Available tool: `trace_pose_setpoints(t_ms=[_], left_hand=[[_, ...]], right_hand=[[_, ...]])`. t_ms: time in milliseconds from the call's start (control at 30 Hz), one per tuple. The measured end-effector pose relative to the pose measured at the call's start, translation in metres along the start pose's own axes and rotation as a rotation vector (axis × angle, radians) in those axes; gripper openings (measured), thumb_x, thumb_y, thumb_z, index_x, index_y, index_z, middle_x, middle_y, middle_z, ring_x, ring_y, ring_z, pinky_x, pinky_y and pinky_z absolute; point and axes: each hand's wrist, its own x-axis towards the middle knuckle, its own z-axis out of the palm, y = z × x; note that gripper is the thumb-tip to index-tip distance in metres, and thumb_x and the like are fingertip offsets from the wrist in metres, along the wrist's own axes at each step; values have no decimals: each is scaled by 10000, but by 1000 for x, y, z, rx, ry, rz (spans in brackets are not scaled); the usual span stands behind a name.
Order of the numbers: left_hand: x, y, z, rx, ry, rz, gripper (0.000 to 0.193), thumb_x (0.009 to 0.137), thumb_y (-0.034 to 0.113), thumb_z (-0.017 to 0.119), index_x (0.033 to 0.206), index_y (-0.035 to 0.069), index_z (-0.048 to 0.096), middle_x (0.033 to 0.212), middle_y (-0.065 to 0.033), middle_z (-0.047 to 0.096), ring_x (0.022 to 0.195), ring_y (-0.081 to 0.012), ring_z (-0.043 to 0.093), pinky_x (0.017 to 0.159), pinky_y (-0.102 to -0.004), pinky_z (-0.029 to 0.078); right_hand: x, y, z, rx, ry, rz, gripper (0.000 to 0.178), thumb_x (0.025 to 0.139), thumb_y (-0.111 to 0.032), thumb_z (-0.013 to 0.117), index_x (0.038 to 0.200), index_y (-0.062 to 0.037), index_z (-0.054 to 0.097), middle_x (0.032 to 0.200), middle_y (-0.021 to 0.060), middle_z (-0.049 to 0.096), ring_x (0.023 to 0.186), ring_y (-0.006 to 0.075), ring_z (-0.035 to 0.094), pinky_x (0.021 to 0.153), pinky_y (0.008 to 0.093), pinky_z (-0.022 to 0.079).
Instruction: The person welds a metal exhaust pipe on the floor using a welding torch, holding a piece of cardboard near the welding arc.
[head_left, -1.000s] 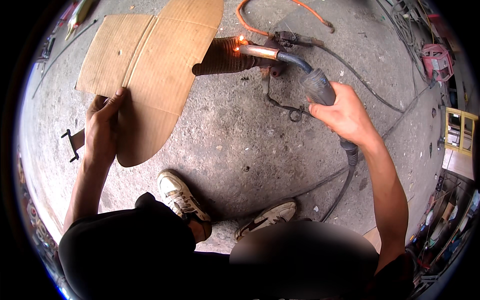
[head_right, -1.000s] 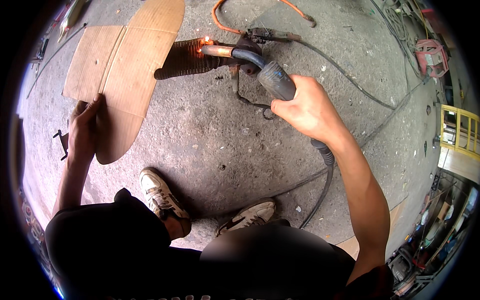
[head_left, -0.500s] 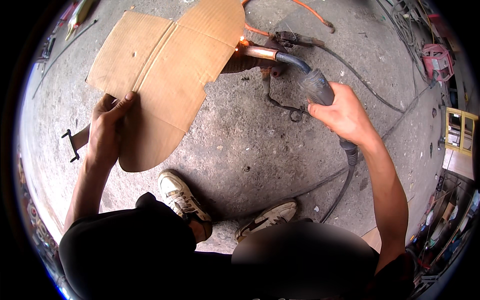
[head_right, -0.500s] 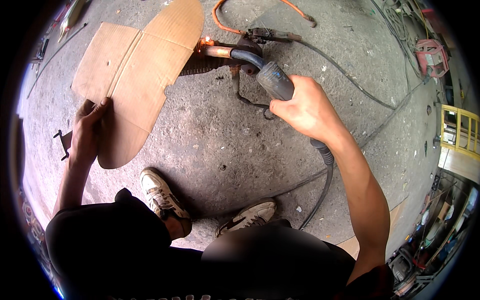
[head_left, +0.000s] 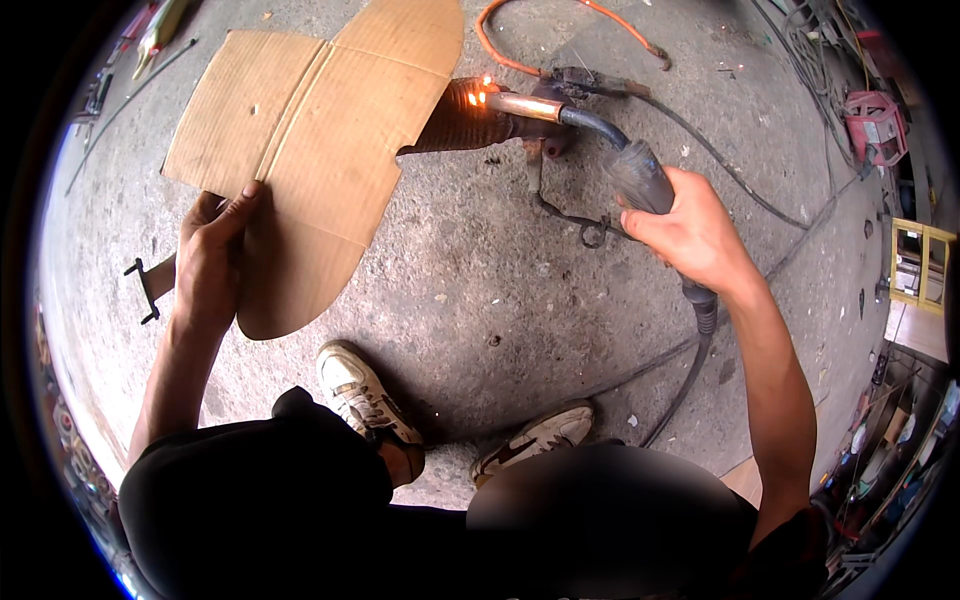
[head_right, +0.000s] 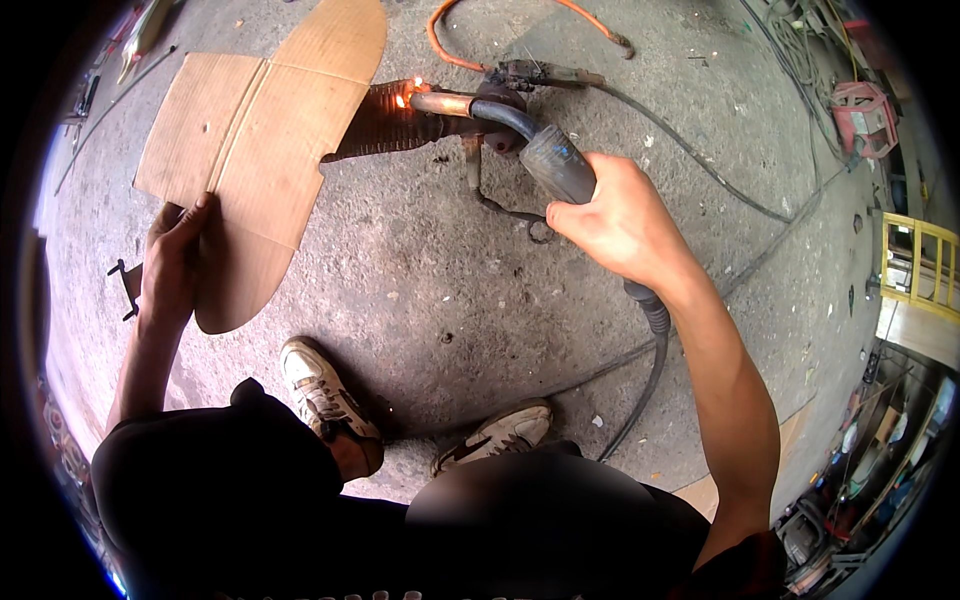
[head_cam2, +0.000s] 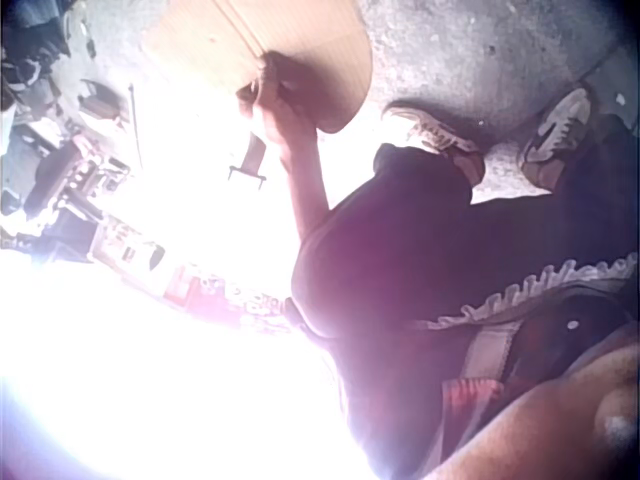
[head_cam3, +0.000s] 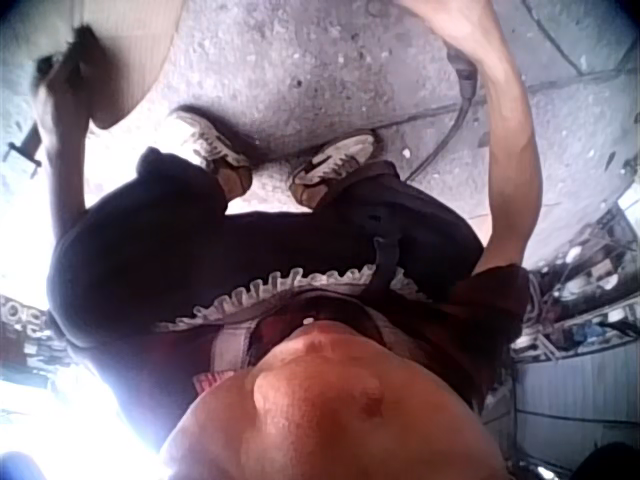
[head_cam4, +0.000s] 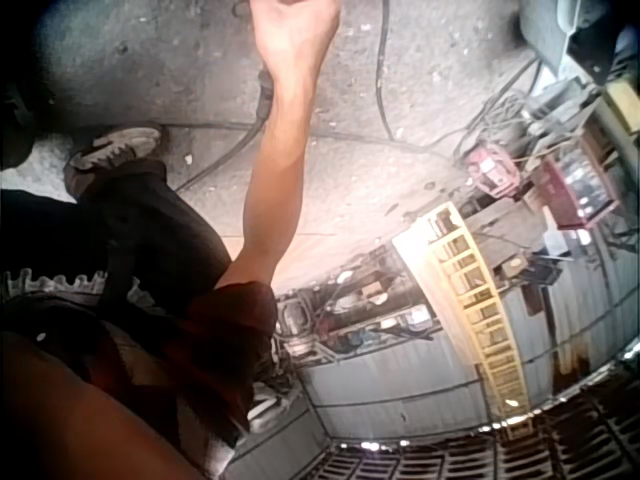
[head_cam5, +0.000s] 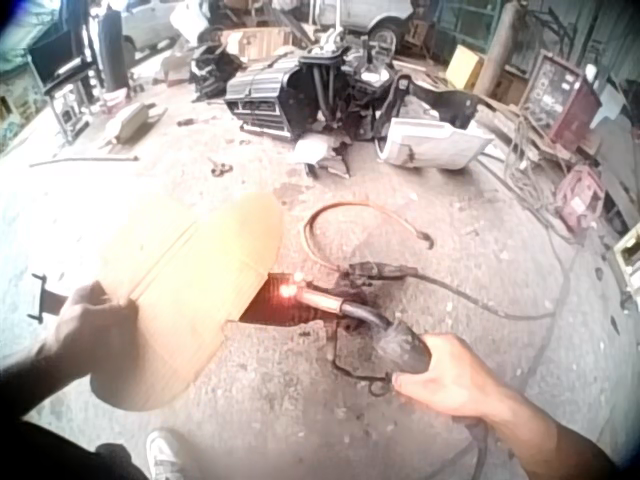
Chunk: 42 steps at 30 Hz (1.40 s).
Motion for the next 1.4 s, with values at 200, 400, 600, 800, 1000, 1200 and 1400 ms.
trace_pose_setpoints(t_ms=[200,400,600,800,1000,1200,1400], left_hand=[[4,-5,-4,16,29,6,399,1033,206,607,1342,-35,533,1195,-93,675,1073,-124,632,944,-275,474],[1,-2,1,30,55,-13,376,1025,217,624,1298,-32,556,1136,-65,676,1007,-103,626,888,-255,475],[0,-1,3,-7,81,21,344,989,207,690,1185,-50,573,1038,-89,682,901,-116,646,808,-256,508],[-5,5,14,-56,80,36,332,995,180,676,1219,-39,566,1060,-94,690,927,-121,661,830,-262,520],[-5,4,10,15,49,-2,372,989,179,682,1252,-51,553,1075,-104,696,902,-129,675,795,-271,540],[-10,9,20,42,-67,-24,363,977,172,692,1229,-61,573,1053,-108,712,899,-134,686,793,-269,548],[-12,8,28,44,-92,33,374,976,176,693,1243,-58,576,1062,-106,717,917,-130,685,828,-286,544]], right_hand=[[0,-3,1,6,-7,13,209,782,-147,702,798,13,568,649,28,540,618,112,512,580,339,447],[1,2,1,-7,-22,4,207,781,-146,705,799,13,575,650,28,546,615,112,514,578,340,447],[0,1,0,32,-18,4,208,783,-146,708,811,14,579,660,27,551,622,110,511,584,339,448],[0,-3,1,-3,-34,19,216,781,-149,708,802,14,566,656,24,537,622,110,509,582,337,445],[1,-4,2,-5,-30,17,224,778,-152,704,788,13,552,649,27,527,617,113,507,578,339,443],[2,-1,2,-6,-36,10,220,778,-151,697,786,13,550,648,30,527,613,118,508,575,341,442],[2,-5,2,-11,-34,26,213,779,-149,693,789,12,554,652,31,527,621,116,511,581,340,446]])
